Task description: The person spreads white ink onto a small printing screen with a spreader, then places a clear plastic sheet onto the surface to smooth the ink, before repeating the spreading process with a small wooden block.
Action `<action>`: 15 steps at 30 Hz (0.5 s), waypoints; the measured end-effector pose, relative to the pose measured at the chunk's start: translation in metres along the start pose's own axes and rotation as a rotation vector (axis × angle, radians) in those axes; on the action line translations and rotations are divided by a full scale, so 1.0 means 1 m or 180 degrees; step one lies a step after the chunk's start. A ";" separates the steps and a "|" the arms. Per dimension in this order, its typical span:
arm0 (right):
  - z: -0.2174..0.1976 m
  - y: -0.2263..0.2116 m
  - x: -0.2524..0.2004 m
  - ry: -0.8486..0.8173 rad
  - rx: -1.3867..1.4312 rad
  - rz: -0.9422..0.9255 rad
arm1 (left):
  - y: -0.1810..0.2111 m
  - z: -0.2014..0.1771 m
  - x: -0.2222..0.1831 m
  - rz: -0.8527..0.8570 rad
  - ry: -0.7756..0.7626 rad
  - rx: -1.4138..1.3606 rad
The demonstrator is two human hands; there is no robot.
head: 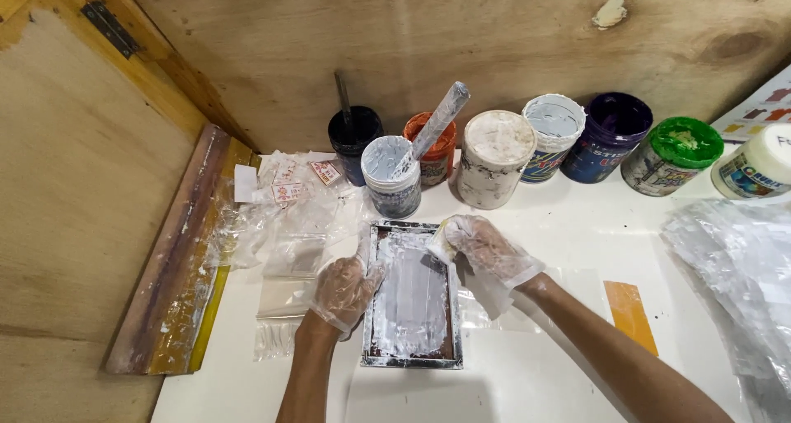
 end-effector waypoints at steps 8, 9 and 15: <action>0.004 -0.052 -0.032 0.0101 0.0562 0.0510 | 0.055 -0.071 0.002 0.1002 0.1707 0.0238; 0.004 -0.051 -0.033 0.0105 0.0564 0.0516 | 0.062 -0.078 0.003 0.1005 0.1702 0.0234; 0.012 -0.052 -0.034 -0.0062 0.0300 0.0359 | 0.069 -0.076 0.015 0.0038 0.0176 0.0571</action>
Point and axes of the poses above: each hand's wrist, its own x-axis towards the middle knuckle, its own z-axis out of the palm, y = z × x, the point moved 8 cm from there along x, towards the middle knuckle, and after that the axes turned 6 degrees about y, right-handed, at the moved point
